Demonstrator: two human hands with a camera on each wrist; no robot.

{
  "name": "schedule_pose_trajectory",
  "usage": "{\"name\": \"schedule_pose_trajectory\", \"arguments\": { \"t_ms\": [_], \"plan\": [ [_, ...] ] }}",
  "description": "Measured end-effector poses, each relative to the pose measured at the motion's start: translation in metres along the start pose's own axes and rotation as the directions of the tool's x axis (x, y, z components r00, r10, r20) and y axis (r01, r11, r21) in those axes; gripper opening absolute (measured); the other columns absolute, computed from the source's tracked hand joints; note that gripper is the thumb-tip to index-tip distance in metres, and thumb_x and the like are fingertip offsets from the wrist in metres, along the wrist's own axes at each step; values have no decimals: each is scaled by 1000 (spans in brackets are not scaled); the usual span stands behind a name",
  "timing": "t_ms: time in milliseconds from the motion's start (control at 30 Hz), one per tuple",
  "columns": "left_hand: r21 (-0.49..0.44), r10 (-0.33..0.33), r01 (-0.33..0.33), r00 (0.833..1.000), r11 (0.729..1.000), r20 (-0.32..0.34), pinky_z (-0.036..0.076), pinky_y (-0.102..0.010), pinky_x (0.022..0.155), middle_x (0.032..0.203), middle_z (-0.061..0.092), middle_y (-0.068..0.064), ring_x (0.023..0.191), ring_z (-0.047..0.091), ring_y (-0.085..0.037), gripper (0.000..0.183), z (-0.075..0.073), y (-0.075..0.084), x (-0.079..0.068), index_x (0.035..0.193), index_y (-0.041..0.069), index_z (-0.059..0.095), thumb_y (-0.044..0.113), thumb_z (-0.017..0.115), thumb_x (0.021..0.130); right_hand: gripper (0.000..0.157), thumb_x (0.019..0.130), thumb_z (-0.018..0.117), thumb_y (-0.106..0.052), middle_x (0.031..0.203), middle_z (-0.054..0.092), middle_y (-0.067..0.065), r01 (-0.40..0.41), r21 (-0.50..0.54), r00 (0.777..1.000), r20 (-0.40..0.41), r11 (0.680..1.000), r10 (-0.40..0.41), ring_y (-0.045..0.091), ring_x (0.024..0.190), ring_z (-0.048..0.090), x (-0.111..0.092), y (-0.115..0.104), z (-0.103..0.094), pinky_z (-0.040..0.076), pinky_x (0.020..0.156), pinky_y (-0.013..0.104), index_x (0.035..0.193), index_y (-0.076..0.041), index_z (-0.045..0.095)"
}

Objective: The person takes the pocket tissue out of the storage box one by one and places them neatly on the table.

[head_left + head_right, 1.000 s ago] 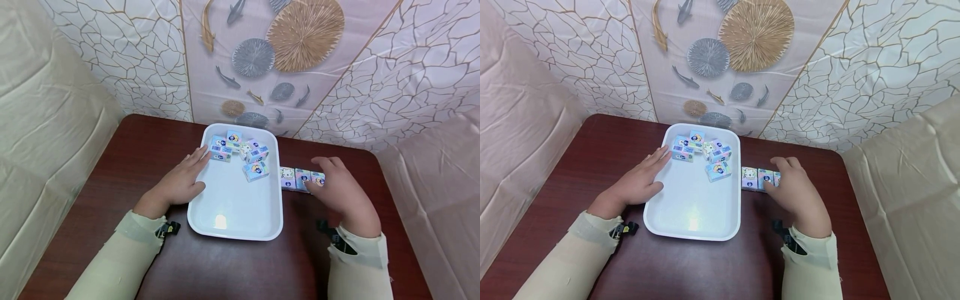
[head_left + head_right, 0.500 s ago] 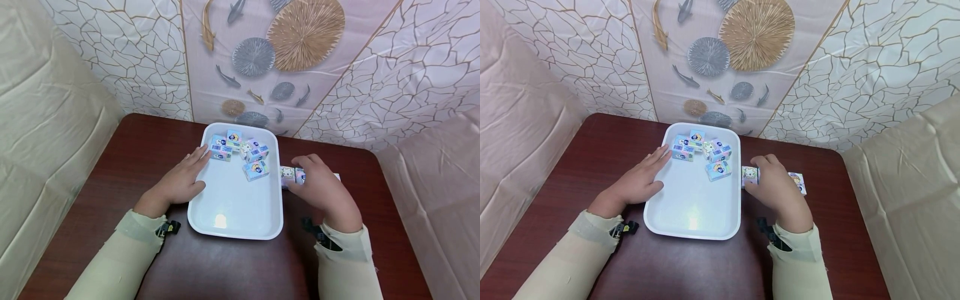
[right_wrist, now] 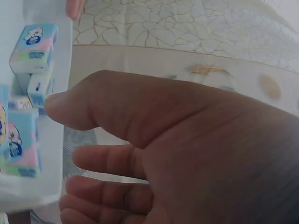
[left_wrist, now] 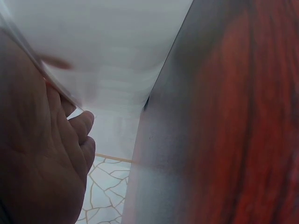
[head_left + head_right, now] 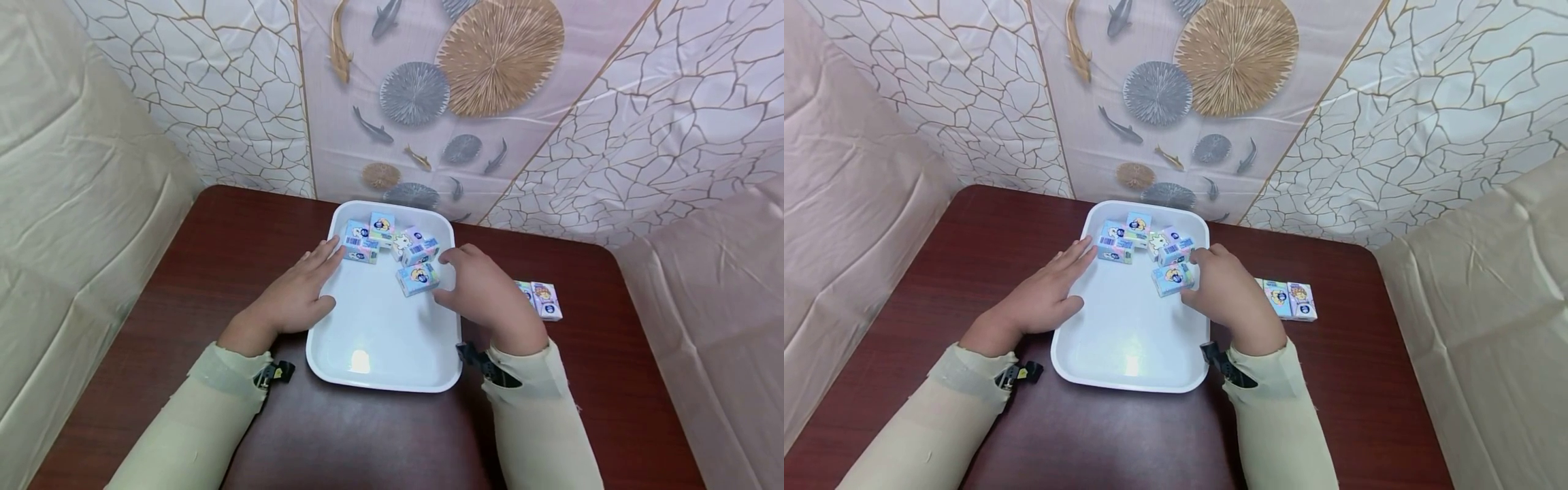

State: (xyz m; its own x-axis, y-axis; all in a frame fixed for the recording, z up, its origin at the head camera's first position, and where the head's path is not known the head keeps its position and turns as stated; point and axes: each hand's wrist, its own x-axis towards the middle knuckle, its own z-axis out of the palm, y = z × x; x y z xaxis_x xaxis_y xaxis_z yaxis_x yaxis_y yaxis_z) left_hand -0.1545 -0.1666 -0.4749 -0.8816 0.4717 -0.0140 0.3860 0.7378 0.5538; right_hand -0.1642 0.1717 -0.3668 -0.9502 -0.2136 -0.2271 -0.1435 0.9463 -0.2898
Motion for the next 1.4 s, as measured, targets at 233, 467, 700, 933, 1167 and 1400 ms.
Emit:
{"name": "schedule_pose_trajectory", "arguments": {
  "t_ms": [233,467,700,933,1167,1400],
  "plan": [
    [1,0,0,1000,1000,5,11,-58,144,192,-2,0,179,2,-29,90,0,0,0,183,18,11,27,55,105,72,95,86,-32,149,62,18,8,-42,999,32,999,-7,31,116,65,22,-15,16,64,104,50,158,-4,62],
    [2,1,-1,1000,1000,8,11,-59,144,192,-2,1,179,1,-29,90,0,-1,0,183,18,10,28,55,105,74,95,87,-35,148,64,19,29,-107,998,64,994,-22,31,112,67,38,-22,33,67,101,51,157,-4,63],
    [-3,1,-1,1000,1000,7,11,-59,144,192,-3,2,179,1,-28,90,0,-1,0,183,18,10,27,55,105,78,94,88,-37,138,62,16,-32,-91,998,42,995,36,32,112,63,47,-24,43,66,101,53,158,-3,59],
    [4,8,-8,1000,1000,0,11,-60,144,192,-2,1,179,2,-32,89,2,-3,0,183,18,10,27,55,105,73,95,86,-34,136,66,19,-63,-122,997,47,991,69,32,111,63,53,-27,50,64,103,53,153,2,60],
    [8,16,-16,1000,1000,-3,12,-62,143,192,0,-1,178,5,-36,89,2,-3,1,182,17,11,27,54,105,77,96,86,-35,142,65,20,-81,-126,988,121,989,96,33,113,64,56,-27,56,62,107,53,158,0,56],
    [-2,10,-10,1000,1000,-1,12,-60,144,192,-1,0,179,4,-34,89,0,-2,1,182,17,12,27,55,105,81,96,85,-36,158,56,25,-20,-181,986,160,983,49,34,118,62,56,-29,55,61,107,53,162,0,54]
  ]
}}
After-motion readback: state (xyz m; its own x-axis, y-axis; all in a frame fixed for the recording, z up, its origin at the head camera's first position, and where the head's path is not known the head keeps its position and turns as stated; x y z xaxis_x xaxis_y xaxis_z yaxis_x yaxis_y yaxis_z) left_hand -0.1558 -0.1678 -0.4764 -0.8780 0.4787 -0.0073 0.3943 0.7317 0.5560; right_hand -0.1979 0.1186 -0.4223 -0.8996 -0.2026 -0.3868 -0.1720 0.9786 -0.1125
